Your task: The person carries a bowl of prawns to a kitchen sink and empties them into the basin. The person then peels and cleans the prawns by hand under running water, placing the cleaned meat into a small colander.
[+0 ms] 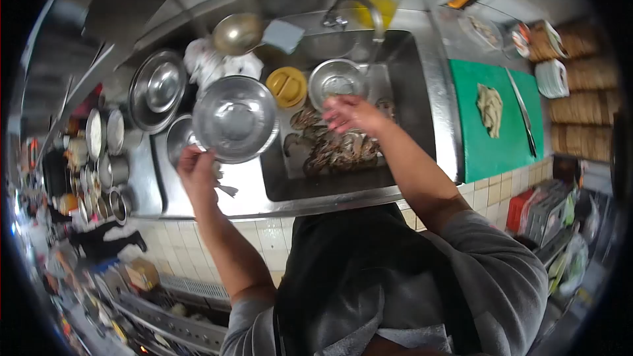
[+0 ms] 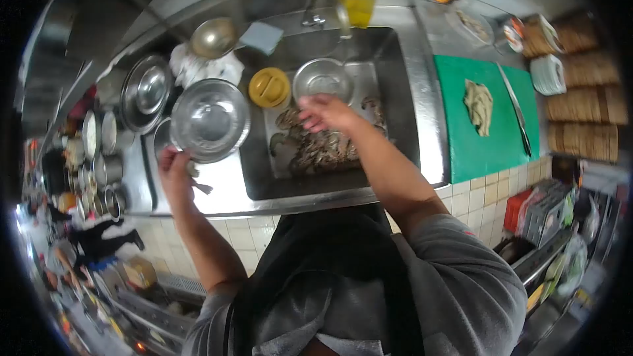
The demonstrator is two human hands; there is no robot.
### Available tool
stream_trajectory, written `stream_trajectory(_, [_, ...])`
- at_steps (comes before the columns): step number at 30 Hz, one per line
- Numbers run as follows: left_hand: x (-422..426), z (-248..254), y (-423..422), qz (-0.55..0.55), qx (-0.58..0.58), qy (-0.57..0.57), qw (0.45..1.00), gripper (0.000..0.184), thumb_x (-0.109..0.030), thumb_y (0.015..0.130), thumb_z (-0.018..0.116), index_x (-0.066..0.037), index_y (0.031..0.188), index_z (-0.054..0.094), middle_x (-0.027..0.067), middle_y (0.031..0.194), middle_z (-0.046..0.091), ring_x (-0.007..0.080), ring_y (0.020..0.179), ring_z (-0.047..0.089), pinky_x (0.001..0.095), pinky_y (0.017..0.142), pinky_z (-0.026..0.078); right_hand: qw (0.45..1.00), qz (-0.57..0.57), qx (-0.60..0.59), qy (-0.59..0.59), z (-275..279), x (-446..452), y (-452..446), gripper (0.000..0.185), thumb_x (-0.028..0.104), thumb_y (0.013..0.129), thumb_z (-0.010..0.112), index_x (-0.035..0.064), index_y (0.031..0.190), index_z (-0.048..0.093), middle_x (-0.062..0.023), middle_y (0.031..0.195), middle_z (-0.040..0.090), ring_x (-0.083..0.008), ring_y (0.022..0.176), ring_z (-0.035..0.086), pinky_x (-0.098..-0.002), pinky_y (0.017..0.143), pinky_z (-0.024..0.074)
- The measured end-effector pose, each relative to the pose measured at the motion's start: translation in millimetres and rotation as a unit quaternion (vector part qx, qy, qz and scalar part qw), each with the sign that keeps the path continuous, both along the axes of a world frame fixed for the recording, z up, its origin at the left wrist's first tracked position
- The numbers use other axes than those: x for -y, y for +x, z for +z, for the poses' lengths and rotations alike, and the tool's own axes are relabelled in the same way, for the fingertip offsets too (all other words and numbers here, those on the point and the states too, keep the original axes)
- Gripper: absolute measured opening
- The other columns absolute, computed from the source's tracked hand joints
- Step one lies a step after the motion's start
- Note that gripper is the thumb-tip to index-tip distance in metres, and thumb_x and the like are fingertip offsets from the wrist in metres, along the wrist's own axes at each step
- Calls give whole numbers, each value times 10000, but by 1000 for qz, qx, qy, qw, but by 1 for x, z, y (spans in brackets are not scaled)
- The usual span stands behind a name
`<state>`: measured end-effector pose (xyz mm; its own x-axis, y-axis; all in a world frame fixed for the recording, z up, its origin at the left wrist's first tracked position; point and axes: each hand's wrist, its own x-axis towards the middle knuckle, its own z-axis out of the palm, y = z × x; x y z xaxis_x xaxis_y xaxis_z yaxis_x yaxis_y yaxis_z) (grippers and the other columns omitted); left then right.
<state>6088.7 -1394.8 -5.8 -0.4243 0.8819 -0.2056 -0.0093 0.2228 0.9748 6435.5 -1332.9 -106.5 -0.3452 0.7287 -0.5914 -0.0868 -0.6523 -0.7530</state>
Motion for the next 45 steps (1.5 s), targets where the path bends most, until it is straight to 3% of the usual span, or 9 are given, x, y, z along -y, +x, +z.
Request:
stream_trajectory(4, [-40,-71,89,-94,73,-16,993,143,-35,789,665,-86,875,562,16,719,588,75,525,507,222,385,398,988,-22,-132,-75,23,-1,10,451,320,902,624,22,1210,482,-115,916,632,-209,778,673,-358,662,570])
stream_trajectory(8, [-77,-113,170,-149,164,-118,968,141,-106,821,687,-102,870,554,10,758,575,95,553,513,249,400,411,980,-118,150,54,23,-5,56,313,149,853,643,6,1070,467,-119,813,609,-256,753,674,-404,628,562])
stream_trajectory(11, [-99,-135,220,-182,220,-196,938,153,-142,846,689,-81,924,571,25,812,596,116,600,539,272,454,453,789,-140,533,272,32,1,102,267,72,751,664,22,974,525,-193,891,611,-374,827,640,-449,718,512])
stream_trajectory(15, [-127,-134,275,-296,244,-159,910,196,-131,877,663,-36,1027,579,55,891,619,152,685,579,303,584,515,652,-273,601,374,37,-8,167,243,58,714,674,32,910,533,-207,865,608,-421,828,586,-468,743,468])
stream_trajectory(17, [-141,-130,291,-332,235,-156,900,213,-70,886,626,-16,1082,563,72,941,617,169,753,595,317,640,531,690,-272,606,290,38,-24,197,251,45,740,677,11,911,496,-193,821,605,-372,776,627,-455,706,516])
stream_trajectory(19, [-148,-120,301,-374,220,-125,892,260,-36,887,603,-9,1139,548,76,972,606,170,800,599,320,668,525,844,-453,268,104,30,-45,223,240,39,793,660,7,903,450,-158,795,591,-303,713,657,-422,634,569])
stream_trajectory(23, [-149,-106,301,-389,215,-93,891,294,-13,896,569,-7,1186,524,84,983,593,177,836,609,323,732,501,855,-509,34,100,12,-58,241,224,42,850,622,29,912,408,-131,815,577,-251,685,662,-386,580,591])
stream_trajectory(31, [-133,-120,294,-262,392,-14,882,176,-48,900,563,-39,1074,540,73,968,593,226,847,608,366,778,490,965,-253,45,-47,5,-13,140,606,558,862,588,-7,1081,551,-148,902,619,-231,691,592,-383,614,533])
stream_trajectory(45, [-91,-128,250,-237,306,-108,916,274,-57,901,594,13,1154,516,88,970,598,179,770,597,321,612,500,992,-43,102,66,11,-39,85,239,104,848,597,24,1065,656,-38,802,666,-90,612,544,-239,555,453])
